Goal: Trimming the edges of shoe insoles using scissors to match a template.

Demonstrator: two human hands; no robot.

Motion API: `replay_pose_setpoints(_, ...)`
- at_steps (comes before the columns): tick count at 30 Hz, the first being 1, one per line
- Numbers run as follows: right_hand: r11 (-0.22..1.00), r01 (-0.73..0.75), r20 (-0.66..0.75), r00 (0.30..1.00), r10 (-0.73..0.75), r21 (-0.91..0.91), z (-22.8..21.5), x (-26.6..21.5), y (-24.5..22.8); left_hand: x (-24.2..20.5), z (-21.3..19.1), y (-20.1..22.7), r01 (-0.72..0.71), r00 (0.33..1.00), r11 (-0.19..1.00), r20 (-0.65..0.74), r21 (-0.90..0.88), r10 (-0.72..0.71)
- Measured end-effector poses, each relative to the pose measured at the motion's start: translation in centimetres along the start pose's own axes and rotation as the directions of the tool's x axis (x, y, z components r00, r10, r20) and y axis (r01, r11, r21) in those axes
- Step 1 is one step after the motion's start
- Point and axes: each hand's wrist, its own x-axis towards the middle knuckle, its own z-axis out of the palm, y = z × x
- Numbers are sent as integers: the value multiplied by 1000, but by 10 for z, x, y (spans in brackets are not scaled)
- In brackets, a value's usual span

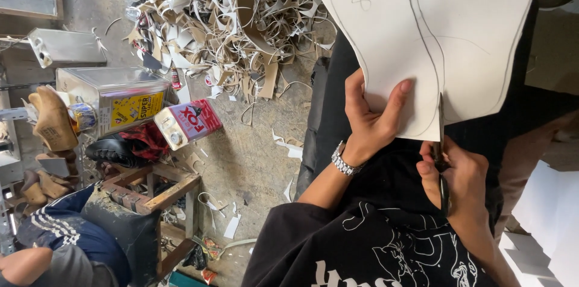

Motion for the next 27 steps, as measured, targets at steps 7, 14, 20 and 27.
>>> replay_pose_setpoints(7, 993, -38, 48, 998, 33, 107, -3, 4, 3, -5, -4, -9, -86, 995, 996, 54, -7, 87)
replay_pose_setpoints(14, 998, 21, 5, 1000, -21, 56, -5, 6, -5, -4, 0, 0, -88, 995, 996, 51, -21, 89)
replay_pose_setpoints(20, 999, 44, -61, 997, -42, 25, 4, 0, 5, -6, 3, 5, -26, 1000, 1000, 14, 2, 26)
replay_pose_setpoints(27, 996, 94, -112, 989, -94, -3, 7, -2, 11, -10, 4, 3, 31, 1000, 999, -1, 18, -31)
